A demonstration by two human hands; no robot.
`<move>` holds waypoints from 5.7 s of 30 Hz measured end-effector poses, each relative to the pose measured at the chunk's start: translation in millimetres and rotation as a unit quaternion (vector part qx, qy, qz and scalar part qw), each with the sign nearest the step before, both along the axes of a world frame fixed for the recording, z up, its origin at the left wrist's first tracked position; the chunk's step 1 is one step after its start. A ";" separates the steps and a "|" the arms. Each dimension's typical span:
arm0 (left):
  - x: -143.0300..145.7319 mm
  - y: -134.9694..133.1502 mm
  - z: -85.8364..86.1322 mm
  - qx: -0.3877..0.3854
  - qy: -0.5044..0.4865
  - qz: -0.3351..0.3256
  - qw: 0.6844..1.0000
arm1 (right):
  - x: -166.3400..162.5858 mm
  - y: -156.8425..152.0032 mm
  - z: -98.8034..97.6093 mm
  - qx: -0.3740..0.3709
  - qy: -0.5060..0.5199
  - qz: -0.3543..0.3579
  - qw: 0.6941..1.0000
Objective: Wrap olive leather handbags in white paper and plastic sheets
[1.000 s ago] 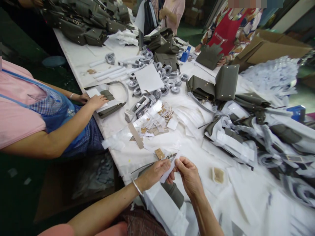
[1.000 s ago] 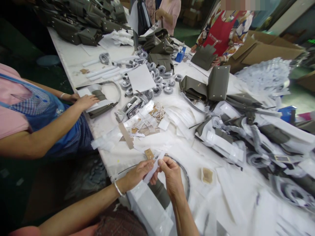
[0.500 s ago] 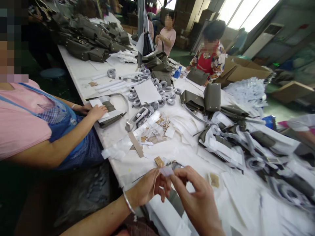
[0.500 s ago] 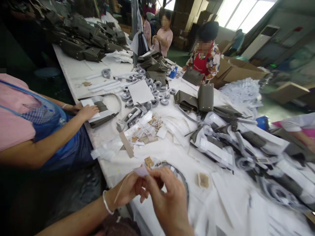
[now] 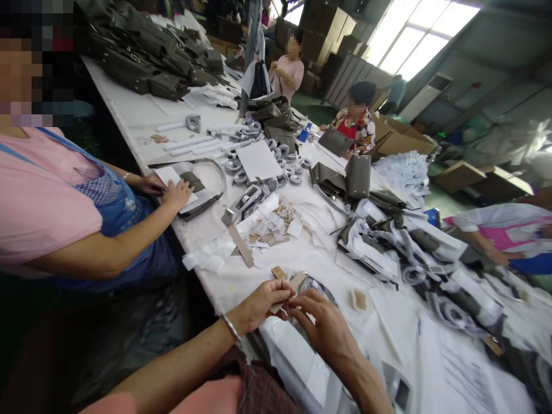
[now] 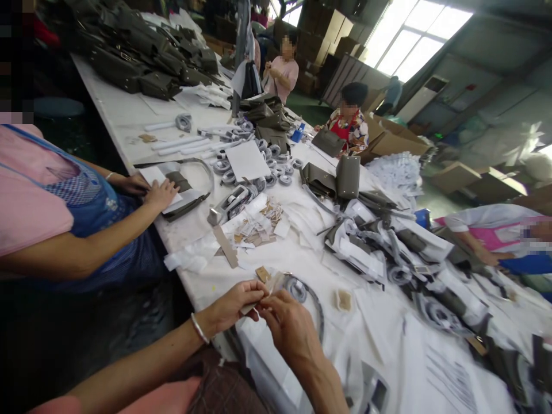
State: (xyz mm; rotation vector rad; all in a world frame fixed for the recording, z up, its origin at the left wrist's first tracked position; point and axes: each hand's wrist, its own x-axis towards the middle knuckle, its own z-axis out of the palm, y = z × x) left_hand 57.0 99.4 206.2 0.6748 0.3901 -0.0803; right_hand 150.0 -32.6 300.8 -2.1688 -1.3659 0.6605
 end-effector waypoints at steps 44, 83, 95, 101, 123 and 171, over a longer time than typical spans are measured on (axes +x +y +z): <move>61.0 -44.4 -26.7 0.696 -0.099 -0.262 0.661 | 6.8 -102.6 -130.4 0.091 0.363 -0.403 0.835; 172.1 -34.2 -97.5 0.744 -0.026 -0.266 0.612 | 79.9 -97.1 -177.5 0.190 0.143 -0.396 0.887; 187.9 -31.5 -109.3 0.775 -0.052 -0.327 0.539 | 67.6 -93.4 -184.3 0.155 0.322 -0.455 0.816; 189.3 -33.9 -97.9 0.766 -0.033 -0.333 0.549 | 69.3 -80.9 -176.0 0.160 0.359 -0.452 0.801; 177.5 -32.1 -72.9 0.620 0.004 -0.370 0.692 | 85.7 -76.5 -183.6 0.109 -0.242 -0.193 0.945; 169.0 -48.3 -94.1 0.550 -0.030 -0.302 0.778 | 113.7 -99.7 -209.7 0.113 0.476 -0.415 0.767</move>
